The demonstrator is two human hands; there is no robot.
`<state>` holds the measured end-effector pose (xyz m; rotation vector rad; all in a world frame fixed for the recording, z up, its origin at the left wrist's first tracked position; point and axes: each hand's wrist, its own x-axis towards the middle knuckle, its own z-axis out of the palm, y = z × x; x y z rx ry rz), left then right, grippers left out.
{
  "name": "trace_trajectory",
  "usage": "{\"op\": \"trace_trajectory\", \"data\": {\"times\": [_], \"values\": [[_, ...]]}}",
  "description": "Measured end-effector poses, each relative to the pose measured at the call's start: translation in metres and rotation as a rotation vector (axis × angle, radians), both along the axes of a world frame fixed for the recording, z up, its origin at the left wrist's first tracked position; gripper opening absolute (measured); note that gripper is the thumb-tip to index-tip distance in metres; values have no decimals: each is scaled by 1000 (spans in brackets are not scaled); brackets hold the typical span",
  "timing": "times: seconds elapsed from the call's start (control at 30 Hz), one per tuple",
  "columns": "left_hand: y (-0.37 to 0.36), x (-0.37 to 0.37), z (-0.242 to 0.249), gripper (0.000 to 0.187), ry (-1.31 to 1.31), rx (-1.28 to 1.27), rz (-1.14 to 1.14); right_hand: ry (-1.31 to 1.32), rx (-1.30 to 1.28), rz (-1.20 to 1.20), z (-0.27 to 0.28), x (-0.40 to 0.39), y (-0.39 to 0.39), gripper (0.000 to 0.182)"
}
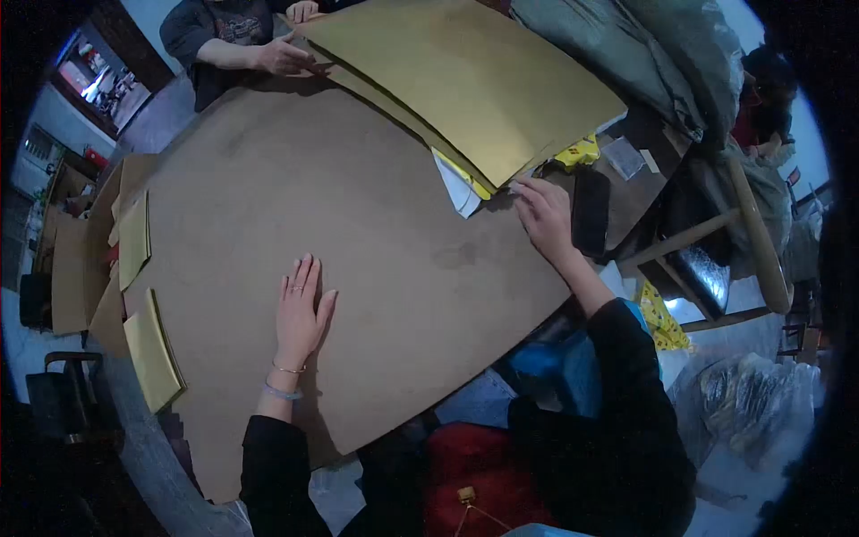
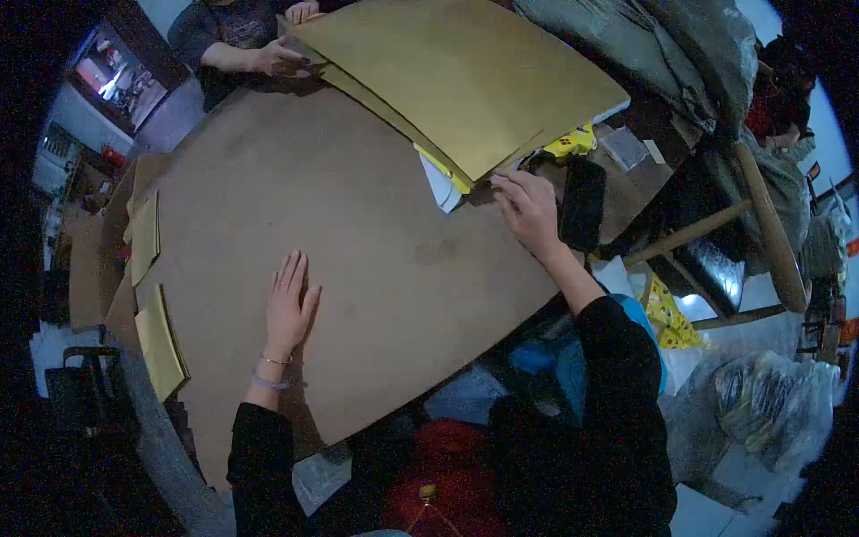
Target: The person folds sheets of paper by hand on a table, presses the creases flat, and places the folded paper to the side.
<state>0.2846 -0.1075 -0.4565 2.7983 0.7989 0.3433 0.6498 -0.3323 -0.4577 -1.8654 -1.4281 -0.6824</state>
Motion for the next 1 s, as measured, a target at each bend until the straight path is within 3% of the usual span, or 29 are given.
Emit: {"op": "trace_trajectory", "data": {"times": [0.47,0.7,1.0], "values": [[1,12,5,48,-57,-41,-61,-66,-108,38,19,21,8,28],[-11,92,26,35,-230,43,-344,23,-112,26,10,26,9,30],[-9,186,28,33,-329,25,-479,71,-163,39,16,28,11,37]]}}
